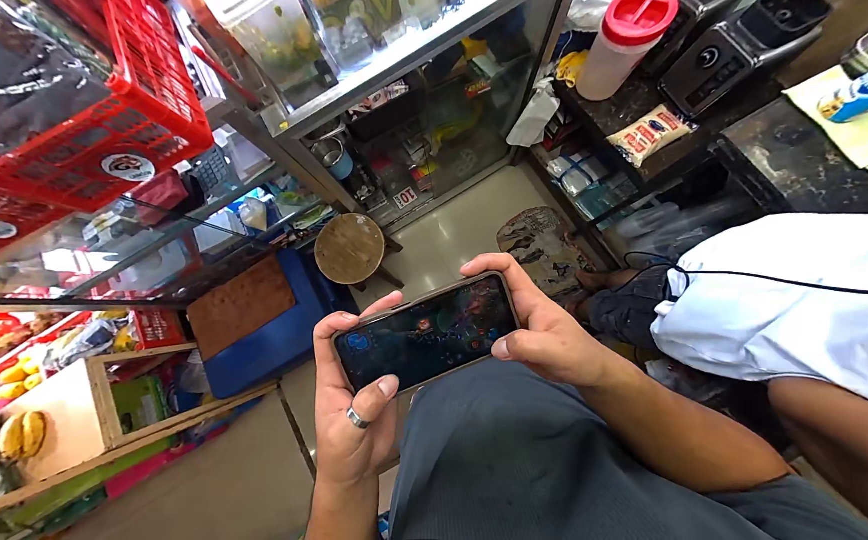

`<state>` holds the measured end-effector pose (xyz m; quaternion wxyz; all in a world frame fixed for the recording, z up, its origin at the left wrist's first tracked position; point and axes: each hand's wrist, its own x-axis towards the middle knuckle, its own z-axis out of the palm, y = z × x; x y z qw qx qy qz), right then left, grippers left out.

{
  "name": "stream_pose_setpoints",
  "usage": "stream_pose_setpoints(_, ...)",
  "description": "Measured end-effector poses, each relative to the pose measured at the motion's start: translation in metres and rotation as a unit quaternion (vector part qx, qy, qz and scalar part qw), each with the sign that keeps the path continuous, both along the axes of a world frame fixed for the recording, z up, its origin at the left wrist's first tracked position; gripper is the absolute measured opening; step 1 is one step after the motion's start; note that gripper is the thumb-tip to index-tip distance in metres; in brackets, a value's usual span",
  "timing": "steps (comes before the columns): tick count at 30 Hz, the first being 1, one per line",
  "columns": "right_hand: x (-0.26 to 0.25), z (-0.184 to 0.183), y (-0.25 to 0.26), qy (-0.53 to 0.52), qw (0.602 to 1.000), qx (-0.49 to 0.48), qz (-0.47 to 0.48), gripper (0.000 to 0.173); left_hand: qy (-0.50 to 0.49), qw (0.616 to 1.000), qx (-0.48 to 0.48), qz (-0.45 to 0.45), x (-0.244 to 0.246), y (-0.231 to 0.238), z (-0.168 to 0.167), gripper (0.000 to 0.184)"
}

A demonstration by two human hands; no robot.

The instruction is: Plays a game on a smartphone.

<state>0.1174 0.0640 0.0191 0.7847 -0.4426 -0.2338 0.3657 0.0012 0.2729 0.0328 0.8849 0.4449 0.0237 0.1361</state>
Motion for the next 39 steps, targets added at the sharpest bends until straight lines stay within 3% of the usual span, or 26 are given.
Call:
stream_pose_setpoints(10, 0.004, 0.001, 0.001, 0.023, 1.000, 0.005, -0.001, 0.068, -0.016, 0.998, -0.026, -0.047, 0.002, 0.008, -0.001, 0.064)
stream_pose_setpoints(18, 0.003, 0.007, 0.001, 0.017, 1.000, -0.014, -0.016, 0.067, 0.015, 0.996, 0.078, 0.049, 0.002, -0.011, 0.001, 0.065)
stream_pose_setpoints(23, 0.002, 0.007, -0.001, 0.015, 1.000, -0.017, -0.009, 0.067, 0.019, 0.998, -0.017, 0.055, 0.002, -0.013, 0.002, 0.044)
stream_pose_setpoints(26, 0.002, 0.008, -0.002, 0.015, 1.000, -0.025, -0.012, 0.068, -0.003, 0.999, -0.046, 0.010, -0.002, -0.008, -0.002, 0.053)
stream_pose_setpoints(29, 0.002, 0.008, -0.003, 0.011, 1.000, -0.019, -0.007, 0.069, 0.003, 1.000, 0.019, 0.014, -0.005, -0.010, -0.002, 0.063)
stream_pose_setpoints(31, 0.001, 0.007, -0.002, 0.013, 1.000, -0.016, -0.004, 0.069, 0.009, 0.999, 0.029, 0.037, -0.004, -0.012, -0.001, 0.058)
stream_pose_setpoints(34, 0.002, 0.008, -0.001, 0.018, 1.000, -0.020, -0.008, 0.068, -0.001, 0.999, -0.038, 0.025, -0.004, -0.009, -0.001, 0.050)
stream_pose_setpoints(39, 0.002, 0.007, 0.003, 0.014, 1.000, -0.018, 0.001, 0.066, -0.012, 0.998, -0.057, 0.011, -0.008, -0.005, -0.001, 0.052)
